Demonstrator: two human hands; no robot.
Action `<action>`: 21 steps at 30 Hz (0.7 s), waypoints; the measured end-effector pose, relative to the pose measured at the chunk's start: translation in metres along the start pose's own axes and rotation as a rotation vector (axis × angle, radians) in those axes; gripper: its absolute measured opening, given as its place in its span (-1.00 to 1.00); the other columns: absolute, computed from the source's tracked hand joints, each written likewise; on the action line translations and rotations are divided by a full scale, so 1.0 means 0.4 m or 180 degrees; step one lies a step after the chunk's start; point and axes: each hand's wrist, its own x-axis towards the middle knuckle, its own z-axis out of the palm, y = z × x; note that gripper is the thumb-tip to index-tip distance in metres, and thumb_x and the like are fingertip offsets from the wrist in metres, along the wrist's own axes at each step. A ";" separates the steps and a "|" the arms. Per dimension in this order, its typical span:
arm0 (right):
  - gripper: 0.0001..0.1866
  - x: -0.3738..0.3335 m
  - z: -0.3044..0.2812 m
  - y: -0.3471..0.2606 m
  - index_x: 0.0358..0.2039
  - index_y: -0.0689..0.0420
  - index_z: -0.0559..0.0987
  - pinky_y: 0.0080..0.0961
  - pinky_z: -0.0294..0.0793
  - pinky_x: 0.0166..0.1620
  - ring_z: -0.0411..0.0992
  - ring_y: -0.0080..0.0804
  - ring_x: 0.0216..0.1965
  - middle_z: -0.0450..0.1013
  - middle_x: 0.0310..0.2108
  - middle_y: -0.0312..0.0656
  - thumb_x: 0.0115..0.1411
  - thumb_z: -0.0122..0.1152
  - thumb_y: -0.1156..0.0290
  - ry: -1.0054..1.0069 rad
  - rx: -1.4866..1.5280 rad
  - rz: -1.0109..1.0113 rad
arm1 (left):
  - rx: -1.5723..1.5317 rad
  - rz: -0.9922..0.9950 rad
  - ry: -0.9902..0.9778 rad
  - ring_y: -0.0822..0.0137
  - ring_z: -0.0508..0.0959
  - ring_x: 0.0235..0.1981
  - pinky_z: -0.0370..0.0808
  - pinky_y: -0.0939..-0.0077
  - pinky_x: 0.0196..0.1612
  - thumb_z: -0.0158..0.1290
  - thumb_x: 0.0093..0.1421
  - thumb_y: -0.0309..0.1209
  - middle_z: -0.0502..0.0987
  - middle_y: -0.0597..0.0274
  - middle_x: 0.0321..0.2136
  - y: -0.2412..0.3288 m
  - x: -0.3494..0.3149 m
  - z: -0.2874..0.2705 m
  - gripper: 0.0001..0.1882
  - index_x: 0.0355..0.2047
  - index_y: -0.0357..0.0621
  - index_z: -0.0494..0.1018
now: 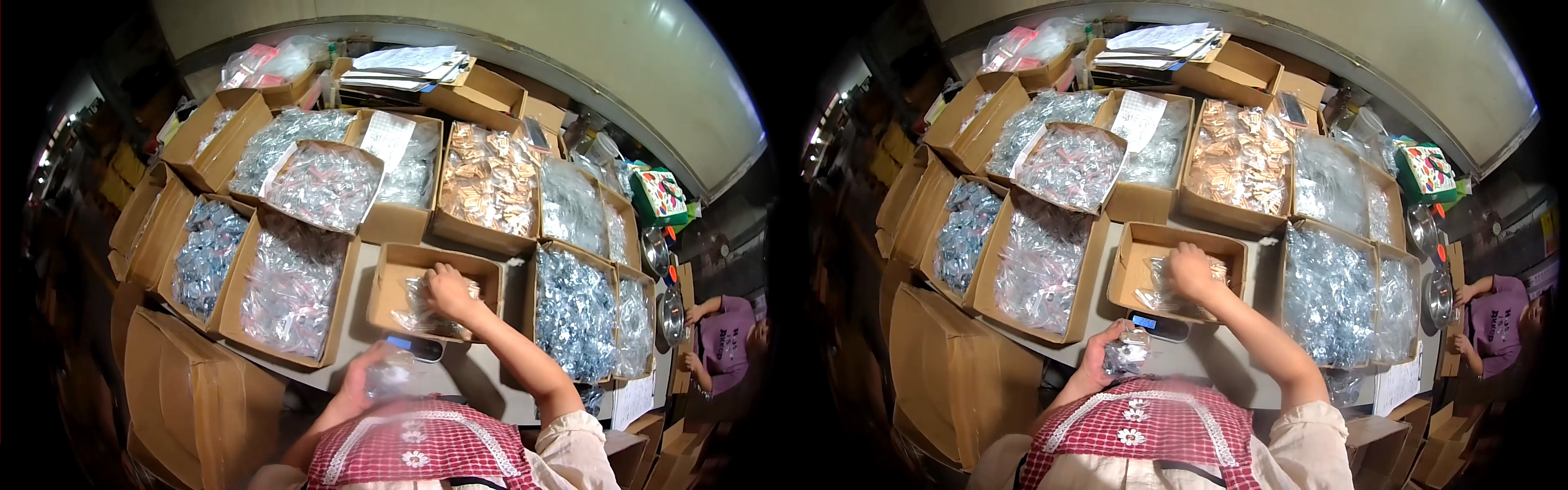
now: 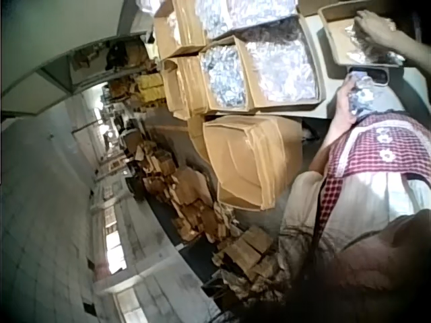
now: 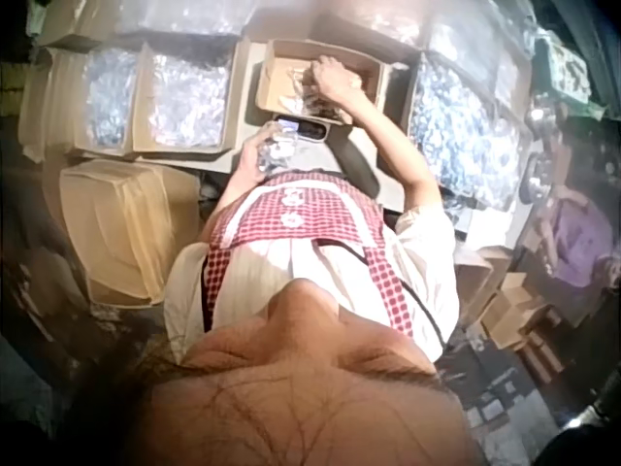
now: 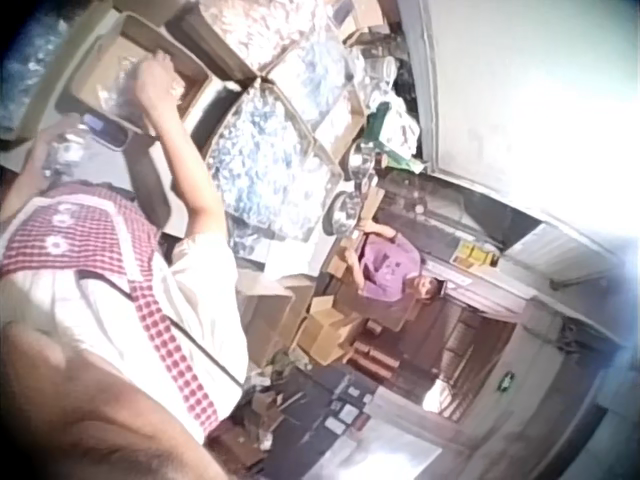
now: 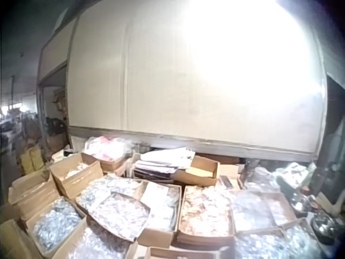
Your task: The person picks metal hardware components from cardboard boxes and places them into a plastic bag, then weighs the bag on a digital scale.
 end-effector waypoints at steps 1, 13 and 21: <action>-0.73 0.004 0.004 0.013 -0.39 0.26 0.51 -0.10 0.43 -0.06 0.42 0.06 -0.13 0.44 -0.24 0.08 0.00 0.28 0.31 0.0016 -0.0007 0.0012 | -0.0064 -0.0025 0.0021 0.10 0.63 -0.32 0.65 0.26 -0.33 -0.03 0.34 -0.24 0.57 -0.04 -0.27 -0.002 0.000 0.007 -0.78 -0.16 -0.12 0.39; -0.82 -0.037 -0.283 -0.142 -0.35 0.25 0.64 -0.60 0.45 -0.34 0.45 -0.63 -0.40 0.54 -0.45 -0.29 0.20 0.34 0.38 -0.1596 0.3701 0.0245 | -0.0695 -0.0288 -0.0317 0.12 0.65 -0.22 0.66 0.17 -0.14 0.04 0.20 0.21 0.59 0.01 -0.23 0.056 -0.042 0.041 -0.28 0.03 -0.23 0.40; -0.68 0.015 -0.106 -0.038 -0.30 0.25 0.64 -0.12 0.47 -0.10 0.50 0.09 -0.17 0.53 -0.23 0.10 0.12 0.30 0.22 -0.0262 0.1466 0.0210 | -0.0681 -0.0600 0.0066 0.11 0.67 -0.30 0.70 0.17 -0.24 0.07 0.20 -0.29 0.60 -0.02 -0.30 0.058 -0.048 0.078 -0.64 -0.10 -0.32 0.46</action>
